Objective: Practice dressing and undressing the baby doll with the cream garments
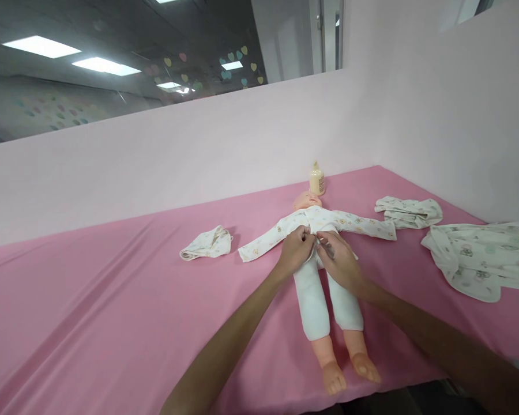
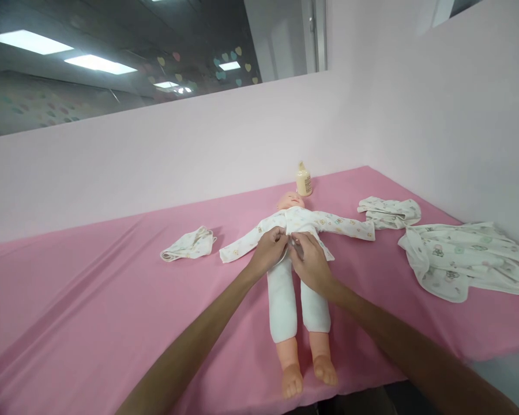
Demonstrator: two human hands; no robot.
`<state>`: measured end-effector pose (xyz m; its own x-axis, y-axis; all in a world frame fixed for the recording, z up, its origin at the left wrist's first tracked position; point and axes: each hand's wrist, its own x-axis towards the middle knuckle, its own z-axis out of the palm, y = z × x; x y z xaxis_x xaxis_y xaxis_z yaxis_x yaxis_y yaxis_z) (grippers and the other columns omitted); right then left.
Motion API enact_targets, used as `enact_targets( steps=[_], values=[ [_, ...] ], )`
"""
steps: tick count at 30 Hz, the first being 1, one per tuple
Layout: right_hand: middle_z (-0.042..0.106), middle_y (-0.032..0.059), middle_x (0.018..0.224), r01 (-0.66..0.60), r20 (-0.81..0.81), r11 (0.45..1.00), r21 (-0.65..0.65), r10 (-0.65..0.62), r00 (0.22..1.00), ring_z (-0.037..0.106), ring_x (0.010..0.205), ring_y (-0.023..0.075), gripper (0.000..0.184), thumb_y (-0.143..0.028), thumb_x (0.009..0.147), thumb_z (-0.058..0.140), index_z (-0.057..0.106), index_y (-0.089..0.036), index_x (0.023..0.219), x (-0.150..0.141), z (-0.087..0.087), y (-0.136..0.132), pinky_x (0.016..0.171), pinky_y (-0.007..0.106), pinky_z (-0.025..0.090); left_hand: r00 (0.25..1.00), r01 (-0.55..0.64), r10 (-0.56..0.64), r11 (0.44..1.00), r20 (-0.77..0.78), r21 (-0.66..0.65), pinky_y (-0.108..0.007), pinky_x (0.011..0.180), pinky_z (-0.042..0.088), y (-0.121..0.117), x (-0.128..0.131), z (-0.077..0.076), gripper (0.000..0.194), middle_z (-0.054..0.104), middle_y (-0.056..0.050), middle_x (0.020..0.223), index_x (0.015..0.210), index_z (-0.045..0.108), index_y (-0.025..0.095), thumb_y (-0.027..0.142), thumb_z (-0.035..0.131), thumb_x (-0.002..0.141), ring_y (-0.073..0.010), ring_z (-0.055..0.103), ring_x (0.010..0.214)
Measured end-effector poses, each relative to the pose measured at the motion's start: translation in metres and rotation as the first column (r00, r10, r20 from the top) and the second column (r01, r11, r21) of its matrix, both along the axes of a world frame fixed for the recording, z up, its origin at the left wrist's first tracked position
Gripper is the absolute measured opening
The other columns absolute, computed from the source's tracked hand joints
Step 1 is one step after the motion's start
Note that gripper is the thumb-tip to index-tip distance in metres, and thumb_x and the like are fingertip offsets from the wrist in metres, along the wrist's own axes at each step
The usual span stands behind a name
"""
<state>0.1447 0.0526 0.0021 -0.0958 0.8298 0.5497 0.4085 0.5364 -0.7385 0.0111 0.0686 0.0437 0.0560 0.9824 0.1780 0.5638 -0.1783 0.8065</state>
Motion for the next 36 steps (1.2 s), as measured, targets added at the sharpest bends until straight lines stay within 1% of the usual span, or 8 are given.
enact_targets(
  steps=[4,7,12,17,23,27,31,36],
  values=[
    [0.067,0.0084,0.105,0.003,-0.071,0.996,-0.090,-0.009,0.997,0.062,0.096,0.0205,0.025,-0.026,0.088,0.046,0.060,-0.019,0.107,0.0012,0.0021,0.0013,0.086,0.038,0.049,1.000,0.023,-0.023,1.000,0.009,-0.004,-0.023,0.055,0.030,0.0004,-0.0009,-0.0024,0.015,0.045,0.005,0.061,0.065,0.043,0.019,0.025,0.045,0.079,-0.0103,0.041,0.059],
    [0.069,0.0075,0.099,-0.004,-0.112,0.989,-0.147,-0.013,0.994,0.064,0.091,0.0200,0.025,-0.028,0.087,0.046,0.062,-0.019,0.104,0.0025,0.0032,0.0031,0.083,0.037,0.050,0.999,0.033,-0.033,0.999,0.021,-0.007,-0.023,0.055,0.031,-0.0004,-0.0007,-0.0031,0.016,0.048,0.004,0.061,0.067,0.045,0.019,0.028,0.045,0.080,-0.0102,0.042,0.059],
    [0.070,0.0066,0.093,0.014,-0.150,0.982,-0.188,-0.043,0.988,0.064,0.082,0.0195,0.025,-0.031,0.086,0.046,0.064,-0.019,0.100,0.0025,0.0038,0.0044,0.074,0.034,0.050,0.999,0.031,-0.031,0.999,0.012,-0.005,-0.022,0.056,0.033,-0.0013,0.0001,-0.0033,0.016,0.050,0.004,0.063,0.069,0.047,0.019,0.029,0.046,0.081,-0.0099,0.044,0.060],
    [0.069,0.0060,0.086,0.078,-0.143,0.966,-0.248,-0.116,0.983,0.062,0.077,0.0193,0.023,-0.033,0.084,0.049,0.063,-0.018,0.093,0.0008,0.0080,0.0036,0.069,0.033,0.049,0.999,0.036,-0.036,0.999,-0.004,0.017,-0.022,0.057,0.034,-0.0022,0.0008,-0.0043,0.018,0.053,0.004,0.066,0.070,0.049,0.019,0.031,0.046,0.083,-0.0103,0.047,0.062],
    [0.065,0.0037,0.083,0.065,-0.079,0.981,-0.182,-0.080,0.994,0.058,0.074,0.0175,0.018,-0.034,0.083,0.049,0.060,-0.019,0.084,0.0012,0.0077,0.0048,0.069,0.032,0.046,0.999,0.035,-0.034,0.999,-0.039,0.026,-0.023,0.058,0.036,-0.0039,0.0027,-0.0024,0.014,0.057,0.003,0.069,0.071,0.052,0.019,0.027,0.046,0.082,-0.0115,0.050,0.065],
    [0.063,0.0022,0.077,0.042,-0.095,0.979,-0.201,-0.063,0.994,0.057,0.069,0.0163,0.018,-0.035,0.083,0.048,0.058,-0.020,0.082,0.0027,0.0051,0.0068,0.063,0.030,0.045,0.995,0.023,-0.019,0.999,-0.100,0.035,-0.023,0.057,0.033,-0.0054,0.0041,0.0003,0.016,0.056,0.003,0.067,0.069,0.049,0.020,0.027,0.046,0.083,-0.0122,0.049,0.064],
    [0.062,0.0019,0.072,0.037,-0.110,0.977,-0.209,-0.061,0.992,0.056,0.067,0.0167,0.017,-0.033,0.083,0.047,0.057,-0.020,0.080,0.0042,0.0053,0.0082,0.061,0.029,0.044,0.986,0.049,-0.041,0.998,-0.162,0.048,-0.024,0.057,0.031,-0.0066,0.0039,0.0010,0.016,0.055,0.004,0.066,0.071,0.049,0.020,0.028,0.045,0.085,-0.0128,0.048,0.064],
    [0.061,0.0020,0.070,0.070,-0.056,0.979,-0.190,-0.082,0.995,0.056,0.066,0.0173,0.017,-0.032,0.083,0.046,0.055,-0.020,0.076,0.0044,0.0060,0.0090,0.062,0.030,0.043,0.976,0.082,-0.063,0.993,-0.209,0.084,-0.025,0.058,0.027,-0.0086,0.0034,-0.0002,0.020,0.051,0.004,0.063,0.069,0.044,0.021,0.027,0.041,0.087,-0.0130,0.045,0.061]
  ],
)
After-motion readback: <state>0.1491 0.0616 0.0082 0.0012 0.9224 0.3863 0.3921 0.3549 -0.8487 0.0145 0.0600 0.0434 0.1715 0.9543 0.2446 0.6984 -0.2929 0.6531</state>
